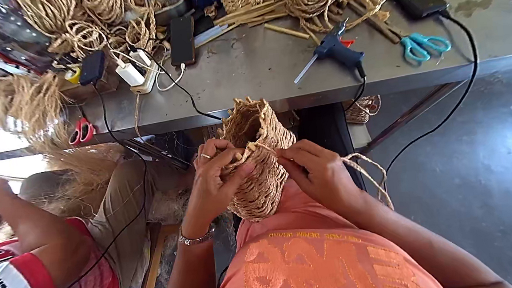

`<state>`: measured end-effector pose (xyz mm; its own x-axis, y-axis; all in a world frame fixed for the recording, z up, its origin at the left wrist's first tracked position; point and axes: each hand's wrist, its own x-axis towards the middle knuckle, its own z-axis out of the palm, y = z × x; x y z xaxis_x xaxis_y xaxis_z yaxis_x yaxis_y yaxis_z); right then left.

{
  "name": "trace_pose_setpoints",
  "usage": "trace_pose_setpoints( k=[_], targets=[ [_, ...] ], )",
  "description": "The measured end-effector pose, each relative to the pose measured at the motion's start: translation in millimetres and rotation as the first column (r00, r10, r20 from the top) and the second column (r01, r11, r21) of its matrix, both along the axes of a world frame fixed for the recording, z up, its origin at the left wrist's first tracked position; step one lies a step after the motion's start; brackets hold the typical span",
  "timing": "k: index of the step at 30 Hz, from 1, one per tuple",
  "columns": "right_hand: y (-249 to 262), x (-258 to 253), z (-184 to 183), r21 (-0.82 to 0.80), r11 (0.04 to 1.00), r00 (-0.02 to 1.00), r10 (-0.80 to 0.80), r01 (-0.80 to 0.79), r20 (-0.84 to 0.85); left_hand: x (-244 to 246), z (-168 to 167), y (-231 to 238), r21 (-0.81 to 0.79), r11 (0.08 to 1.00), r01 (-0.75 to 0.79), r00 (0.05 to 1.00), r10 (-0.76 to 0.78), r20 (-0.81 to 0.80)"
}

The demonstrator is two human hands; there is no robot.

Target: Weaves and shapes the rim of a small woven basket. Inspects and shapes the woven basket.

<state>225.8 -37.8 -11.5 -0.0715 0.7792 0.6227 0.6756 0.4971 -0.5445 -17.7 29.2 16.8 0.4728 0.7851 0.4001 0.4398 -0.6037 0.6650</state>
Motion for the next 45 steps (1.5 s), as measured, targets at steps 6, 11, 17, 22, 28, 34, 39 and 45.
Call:
trace_pose_setpoints(
  k=[6, 11, 17, 22, 28, 34, 39, 45],
  targets=[
    [1.9, 7.7, 23.6, -0.232, 0.961, 0.976, 0.11, -0.153, -0.187, -30.5, 21.0, 27.5, -0.095, 0.957, 0.273, 0.945, -0.248, 0.213],
    [3.7, 5.4, -1.3, -0.456, 0.882, 0.991, 0.13, -0.123, -0.017, -31.9, -5.5, 40.7, -0.035, 0.976, 0.215, 0.976, -0.216, -0.02],
    [0.6, -1.4, -0.7, -0.519, 0.849, 0.98, 0.173, -0.1, 0.094, -37.1, -18.3, 12.1, 0.034, 0.997, 0.063, 0.998, -0.062, -0.016],
    [0.5, -2.7, -6.2, -0.443, 0.893, 0.982, 0.146, -0.078, 0.123, -25.9, -0.6, -13.3, 0.155, 0.988, 0.0, 0.969, -0.038, 0.243],
    [-3.6, -6.7, -8.6, -0.407, 0.912, 0.976, 0.135, -0.054, 0.171, 0.4, -1.8, -33.6, 0.284, 0.953, -0.107, 0.974, 0.043, 0.222],
    [-5.2, -5.5, -11.4, -0.403, 0.913, 0.974, 0.15, -0.071, 0.169, 7.0, -25.8, -38.8, 0.285, 0.943, -0.174, 0.985, 0.172, 0.033],
    [-5.2, -6.9, -10.8, -0.438, 0.896, 0.968, 0.167, -0.07, 0.188, 10.7, -47.1, -37.4, 0.297, 0.94, -0.166, 0.978, 0.195, -0.07],
    [-6.0, -7.5, -14.9, -0.405, 0.91, 0.965, 0.178, -0.088, 0.191, 10.4, -68.3, -37.6, 0.327, 0.918, -0.223, 0.972, 0.235, 0.001]
  ],
)
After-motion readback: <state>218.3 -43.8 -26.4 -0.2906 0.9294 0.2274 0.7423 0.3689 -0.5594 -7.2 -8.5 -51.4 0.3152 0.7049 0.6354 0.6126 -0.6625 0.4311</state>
